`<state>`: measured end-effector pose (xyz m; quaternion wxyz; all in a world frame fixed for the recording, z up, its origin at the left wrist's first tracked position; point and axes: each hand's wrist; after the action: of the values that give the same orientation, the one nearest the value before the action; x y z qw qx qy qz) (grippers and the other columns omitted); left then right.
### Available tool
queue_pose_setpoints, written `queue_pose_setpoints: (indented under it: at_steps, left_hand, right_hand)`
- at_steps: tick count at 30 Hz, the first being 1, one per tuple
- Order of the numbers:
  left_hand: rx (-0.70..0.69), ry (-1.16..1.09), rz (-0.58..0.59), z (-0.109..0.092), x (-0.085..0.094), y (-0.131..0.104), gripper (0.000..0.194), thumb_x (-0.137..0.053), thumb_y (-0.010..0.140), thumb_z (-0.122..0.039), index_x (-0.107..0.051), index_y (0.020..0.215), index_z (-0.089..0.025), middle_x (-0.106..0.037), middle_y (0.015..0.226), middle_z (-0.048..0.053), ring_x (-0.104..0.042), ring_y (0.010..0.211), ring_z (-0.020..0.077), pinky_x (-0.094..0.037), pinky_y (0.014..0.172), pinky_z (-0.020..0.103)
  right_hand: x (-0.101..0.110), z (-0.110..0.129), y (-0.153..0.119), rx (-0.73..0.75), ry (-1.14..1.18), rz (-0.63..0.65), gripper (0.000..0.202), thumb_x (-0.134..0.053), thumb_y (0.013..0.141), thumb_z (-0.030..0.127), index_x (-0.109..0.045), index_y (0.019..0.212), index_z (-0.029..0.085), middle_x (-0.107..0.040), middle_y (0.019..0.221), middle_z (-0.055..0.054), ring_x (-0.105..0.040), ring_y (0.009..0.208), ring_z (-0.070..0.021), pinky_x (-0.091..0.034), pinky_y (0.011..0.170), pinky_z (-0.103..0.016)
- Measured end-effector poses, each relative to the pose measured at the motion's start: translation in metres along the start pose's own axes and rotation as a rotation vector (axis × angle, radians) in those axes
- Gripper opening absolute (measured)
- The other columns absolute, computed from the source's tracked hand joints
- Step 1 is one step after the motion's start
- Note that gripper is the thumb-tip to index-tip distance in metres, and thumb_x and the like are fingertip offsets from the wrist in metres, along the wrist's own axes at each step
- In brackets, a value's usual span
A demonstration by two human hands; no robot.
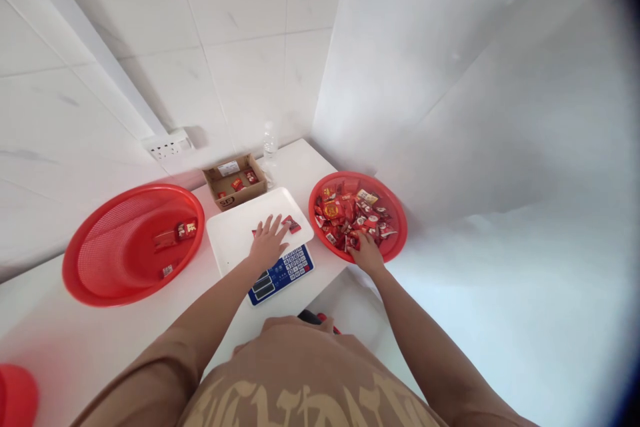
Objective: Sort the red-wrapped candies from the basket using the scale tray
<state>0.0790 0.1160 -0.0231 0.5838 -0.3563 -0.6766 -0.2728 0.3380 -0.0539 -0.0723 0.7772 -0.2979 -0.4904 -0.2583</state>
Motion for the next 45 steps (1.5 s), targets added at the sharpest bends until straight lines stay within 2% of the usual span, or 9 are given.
queue_pose_setpoints:
  at_steps: [4, 8, 15, 20, 26, 30, 34, 41, 45]
  left_hand:
    - [-0.123, -0.106, 0.073, -0.011, -0.006, 0.025, 0.053, -0.052, 0.086, -0.035, -0.043, 0.138, -0.026, -0.033, 0.149, 0.009, -0.018, 0.141, 0.0316, -0.014, 0.112, 0.054]
    - [-0.131, -0.174, 0.121, -0.002, -0.007, 0.026, 0.043, -0.057, 0.083, -0.033, -0.055, 0.126, -0.030, -0.043, 0.144, 0.007, -0.024, 0.139, 0.0311, -0.013, 0.112, 0.056]
    - [-0.076, -0.176, 0.031, 0.013, 0.000, -0.029, 0.047, -0.053, 0.085, -0.040, -0.053, 0.129, -0.026, -0.040, 0.145, 0.011, -0.024, 0.139, 0.0316, -0.017, 0.111, 0.055]
    - [0.039, -0.217, -0.066, 0.007, -0.009, -0.069, 0.049, -0.044, 0.089, -0.044, -0.048, 0.133, -0.025, -0.037, 0.147, 0.011, -0.021, 0.140, 0.0311, -0.022, 0.110, 0.055]
    - [0.075, -0.254, -0.049, 0.004, -0.013, -0.083, 0.044, -0.045, 0.088, -0.043, -0.053, 0.128, -0.024, -0.043, 0.143, 0.011, -0.026, 0.138, 0.0313, -0.024, 0.109, 0.055]
    - [0.090, -0.277, -0.062, 0.003, -0.011, -0.081, 0.043, -0.045, 0.089, -0.041, -0.052, 0.127, -0.023, -0.042, 0.144, 0.011, -0.026, 0.138, 0.0302, -0.023, 0.110, 0.055]
    - [0.093, -0.296, -0.058, 0.002, -0.012, -0.077, 0.042, -0.047, 0.088, -0.039, -0.052, 0.128, -0.025, -0.042, 0.144, 0.010, -0.026, 0.138, 0.0302, -0.022, 0.110, 0.056]
    - [0.120, -0.294, -0.013, 0.001, -0.010, -0.077, 0.046, -0.049, 0.087, -0.039, -0.050, 0.130, -0.022, -0.040, 0.145, 0.011, -0.023, 0.139, 0.0319, -0.021, 0.110, 0.056]
    - [0.154, -0.286, -0.003, 0.005, -0.011, -0.080, 0.048, -0.051, 0.086, -0.038, -0.048, 0.132, -0.024, -0.037, 0.147, 0.012, -0.022, 0.139, 0.0324, -0.022, 0.109, 0.057]
  right_hand:
    - [0.005, 0.011, 0.003, -0.137, -0.001, 0.154, 0.066, -0.056, 0.079, 0.039, -0.034, 0.140, 0.025, -0.023, 0.151, -0.012, -0.045, 0.123, -0.0291, -0.041, 0.093, -0.041]
    - [0.010, 0.015, 0.007, -0.130, 0.005, 0.174, 0.064, -0.056, 0.080, 0.035, -0.036, 0.139, 0.022, -0.024, 0.150, -0.015, -0.049, 0.119, -0.0267, -0.039, 0.094, -0.039]
    - [0.019, 0.021, 0.003, -0.087, -0.091, 0.023, 0.040, -0.051, 0.083, 0.031, -0.054, 0.122, 0.026, -0.045, 0.136, -0.010, -0.034, 0.127, -0.0313, -0.033, 0.098, -0.050]
    - [0.013, 0.041, 0.028, 0.063, 0.044, -0.066, 0.041, -0.048, 0.084, 0.026, -0.053, 0.124, 0.018, -0.050, 0.131, -0.014, -0.040, 0.124, -0.0277, -0.031, 0.102, -0.044]
    - [-0.001, 0.065, 0.074, -0.042, 0.338, -0.055, 0.055, -0.052, 0.079, 0.031, -0.045, 0.129, 0.010, -0.053, 0.128, -0.017, -0.048, 0.120, -0.0261, -0.035, 0.101, -0.038]
    - [-0.001, 0.069, 0.083, -0.049, 0.376, -0.043, 0.044, -0.053, 0.076, 0.030, -0.055, 0.116, 0.013, -0.062, 0.113, -0.013, -0.057, 0.107, -0.0251, -0.040, 0.094, -0.037]
    - [0.006, 0.066, 0.076, -0.063, 0.426, -0.026, 0.032, -0.056, 0.073, 0.030, -0.061, 0.101, 0.015, -0.066, 0.100, -0.010, -0.061, 0.094, -0.0238, -0.044, 0.087, -0.035]
    - [0.026, 0.082, 0.038, -0.106, 0.683, -0.116, 0.039, -0.053, 0.076, 0.042, -0.054, 0.107, 0.018, -0.064, 0.105, -0.009, -0.061, 0.093, -0.0219, -0.047, 0.083, -0.033]
    - [0.022, 0.105, 0.011, -0.021, 0.934, 0.104, 0.048, -0.061, 0.070, 0.044, -0.052, 0.111, 0.020, -0.065, 0.098, -0.006, -0.062, 0.085, -0.0203, -0.050, 0.070, -0.032]
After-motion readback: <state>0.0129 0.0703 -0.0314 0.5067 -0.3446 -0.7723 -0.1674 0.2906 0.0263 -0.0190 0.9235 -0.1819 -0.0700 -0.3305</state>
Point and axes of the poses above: each hand's wrist, its own y-axis towards the middle knuckle, its own x-axis out of the back of the hand, z = x × y
